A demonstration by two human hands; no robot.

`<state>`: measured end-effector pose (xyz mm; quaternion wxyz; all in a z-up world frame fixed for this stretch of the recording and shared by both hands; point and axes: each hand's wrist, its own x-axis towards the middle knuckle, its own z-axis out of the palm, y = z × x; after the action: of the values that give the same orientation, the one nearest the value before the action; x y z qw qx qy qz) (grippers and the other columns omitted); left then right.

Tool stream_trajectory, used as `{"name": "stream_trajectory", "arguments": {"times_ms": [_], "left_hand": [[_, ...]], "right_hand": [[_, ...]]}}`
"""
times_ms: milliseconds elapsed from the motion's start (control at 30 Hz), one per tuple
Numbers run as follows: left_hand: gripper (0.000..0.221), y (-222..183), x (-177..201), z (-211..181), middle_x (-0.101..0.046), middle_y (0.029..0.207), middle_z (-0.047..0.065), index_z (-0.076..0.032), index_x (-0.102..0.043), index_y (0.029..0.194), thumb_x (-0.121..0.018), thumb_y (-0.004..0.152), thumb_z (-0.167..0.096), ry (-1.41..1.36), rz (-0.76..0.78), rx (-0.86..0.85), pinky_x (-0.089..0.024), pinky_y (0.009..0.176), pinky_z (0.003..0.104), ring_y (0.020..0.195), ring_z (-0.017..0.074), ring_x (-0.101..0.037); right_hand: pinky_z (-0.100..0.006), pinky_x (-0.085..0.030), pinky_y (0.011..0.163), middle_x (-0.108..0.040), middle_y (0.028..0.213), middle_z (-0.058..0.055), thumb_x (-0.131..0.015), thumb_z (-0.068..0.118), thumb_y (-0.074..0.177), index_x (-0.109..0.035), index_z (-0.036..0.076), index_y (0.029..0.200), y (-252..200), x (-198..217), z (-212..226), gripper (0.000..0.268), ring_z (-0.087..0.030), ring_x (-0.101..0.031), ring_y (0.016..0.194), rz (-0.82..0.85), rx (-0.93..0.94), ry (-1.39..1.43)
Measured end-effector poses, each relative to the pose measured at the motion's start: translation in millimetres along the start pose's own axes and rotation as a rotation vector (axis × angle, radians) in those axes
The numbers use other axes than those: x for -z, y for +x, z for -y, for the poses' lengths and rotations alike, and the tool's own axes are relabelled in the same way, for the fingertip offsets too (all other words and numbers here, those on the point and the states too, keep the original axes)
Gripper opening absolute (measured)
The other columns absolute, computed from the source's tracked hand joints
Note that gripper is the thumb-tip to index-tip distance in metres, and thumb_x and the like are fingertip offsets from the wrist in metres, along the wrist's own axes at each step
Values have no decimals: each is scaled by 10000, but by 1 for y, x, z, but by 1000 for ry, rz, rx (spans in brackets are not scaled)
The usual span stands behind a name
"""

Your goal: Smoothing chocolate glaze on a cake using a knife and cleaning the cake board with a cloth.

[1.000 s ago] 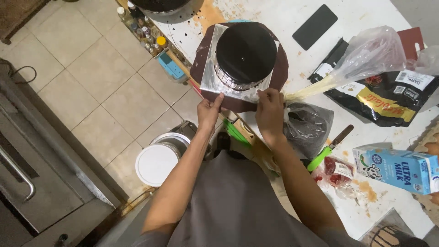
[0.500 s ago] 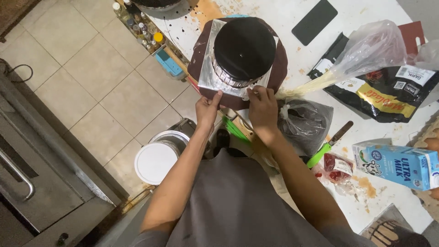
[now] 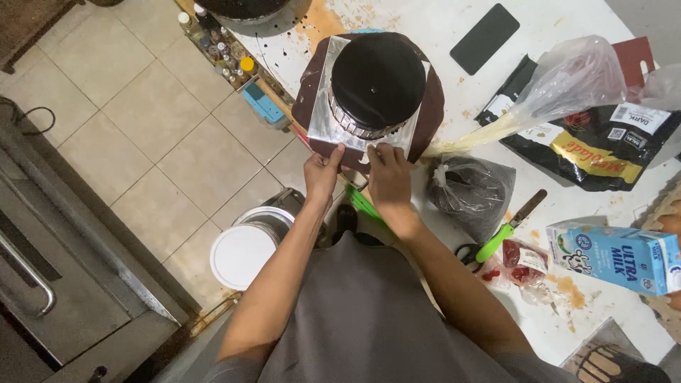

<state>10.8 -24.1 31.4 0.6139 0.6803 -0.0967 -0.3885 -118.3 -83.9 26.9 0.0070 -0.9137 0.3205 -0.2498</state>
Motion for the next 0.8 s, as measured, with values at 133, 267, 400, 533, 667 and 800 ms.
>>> {"name": "stream_trajectory", "arguments": {"times_ms": [133, 267, 400, 533, 667, 800], "left_hand": [[301, 1, 1, -4, -499, 468, -7, -61, -574, 697, -727, 843, -276, -8, 9, -3, -276, 448, 175, 442, 65, -481], [316, 44, 16, 64, -484, 517, -26, -56, -573, 732, -752, 840, -293, -1, 73, 25, -311, 466, 165, 447, 69, -469], [312, 29, 33, -9, -580, 554, 51, -32, -621, 782, -741, 844, -314, 17, 158, 41, -393, 487, 246, 478, 139, -575], [367, 92, 53, -3, -566, 746, 62, -10, -568, 1052, -727, 872, -287, -120, -39, -103, -494, 627, 280, 623, 163, -632], [552, 95, 61, -15, -542, 1016, 178, 51, -434, 1301, -681, 930, -274, -194, -100, -178, -591, 797, 368, 882, 276, -685], [455, 35, 60, -2, -553, 1086, 178, -32, -503, 1270, -609, 966, -352, 22, -32, -102, -569, 797, 391, 941, 285, -659]], "right_hand": [[-361, -477, 655, -511, 986, -56, -568, 22, 821, -660, 67, 1046, -1, -10, -2, 247, -258, -525, 907, 47, -19, 118], [-402, -511, 738, -618, 977, -94, -513, 83, 892, -724, 118, 1042, 7, 48, 15, 261, -335, -588, 961, 239, -155, 806], [-369, -504, 772, -651, 975, -107, -572, 24, 881, -730, 84, 1052, -10, 97, 25, 241, -267, -625, 918, 245, -295, 1055], [-418, -509, 764, -685, 973, -136, -580, -7, 878, -723, 68, 1079, -20, 123, 20, 258, -314, -657, 917, 275, -394, 1036], [-427, -502, 795, -689, 982, -184, -645, 60, 870, -716, 24, 1050, -24, 136, 4, 197, -295, -668, 928, 252, -552, 1066], [-412, -517, 759, -699, 957, -202, -654, 3, 845, -725, -9, 1025, -29, 144, -7, 194, -292, -664, 900, 133, -579, 1003]]}}
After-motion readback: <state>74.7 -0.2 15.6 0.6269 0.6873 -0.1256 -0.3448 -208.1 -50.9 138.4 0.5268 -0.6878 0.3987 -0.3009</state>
